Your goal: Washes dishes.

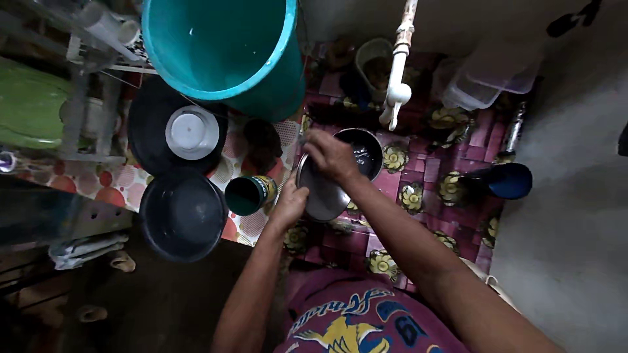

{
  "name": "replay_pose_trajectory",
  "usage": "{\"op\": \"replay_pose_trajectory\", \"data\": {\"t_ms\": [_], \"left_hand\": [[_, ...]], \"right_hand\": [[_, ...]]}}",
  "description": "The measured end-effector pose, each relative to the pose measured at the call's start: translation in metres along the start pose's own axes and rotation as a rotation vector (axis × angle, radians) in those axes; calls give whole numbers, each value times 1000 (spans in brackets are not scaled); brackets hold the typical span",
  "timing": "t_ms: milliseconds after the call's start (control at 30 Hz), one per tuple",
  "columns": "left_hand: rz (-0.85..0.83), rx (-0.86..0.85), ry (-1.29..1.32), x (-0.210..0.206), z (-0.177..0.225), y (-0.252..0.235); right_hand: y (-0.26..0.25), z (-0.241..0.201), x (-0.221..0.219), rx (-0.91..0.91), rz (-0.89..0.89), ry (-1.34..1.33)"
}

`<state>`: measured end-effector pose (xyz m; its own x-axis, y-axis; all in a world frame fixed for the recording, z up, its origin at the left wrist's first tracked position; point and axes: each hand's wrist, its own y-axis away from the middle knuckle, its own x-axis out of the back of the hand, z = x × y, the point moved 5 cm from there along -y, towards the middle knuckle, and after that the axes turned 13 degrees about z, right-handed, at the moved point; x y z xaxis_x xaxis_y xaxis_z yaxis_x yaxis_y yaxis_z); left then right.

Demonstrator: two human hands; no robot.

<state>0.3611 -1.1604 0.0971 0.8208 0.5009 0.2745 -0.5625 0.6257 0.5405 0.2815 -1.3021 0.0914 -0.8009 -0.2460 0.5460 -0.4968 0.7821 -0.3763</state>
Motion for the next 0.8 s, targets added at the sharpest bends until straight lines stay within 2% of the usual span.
{"op": "replay_pose_trajectory", "data": {"t_ms": [67,200,233,333,367,467,500,533,633,700,800], "left_hand": [[21,10,0,3,-1,2],[39,-46,-46,4,3,-1],[40,-46,-48,4,2,-1],[61,-50,-73,8,1,2],[61,-62,-86,8,1,0],[74,-102,-132,7,3,-2],[79,-111,-134,7,3,-3],[91,-119,-124,7,3,-3],[166,-153,-35,12,7,3],[230,-195,18,12,10,6],[321,-263,83,12,11,6]], "right_hand": [[-6,14,3,-154,6,39],[16,-29,-4,103,30,-89],[13,-22,-5,80,31,-81],[-7,18,0,-179,45,-31],[-6,14,1,-177,50,-44],[11,-30,-6,75,40,-111],[10,-31,-8,95,45,-95],[5,-20,-6,43,45,-50],[-9,39,4,-328,38,-15],[4,69,5,-528,57,-36],[37,88,0,-796,85,-139]]}}
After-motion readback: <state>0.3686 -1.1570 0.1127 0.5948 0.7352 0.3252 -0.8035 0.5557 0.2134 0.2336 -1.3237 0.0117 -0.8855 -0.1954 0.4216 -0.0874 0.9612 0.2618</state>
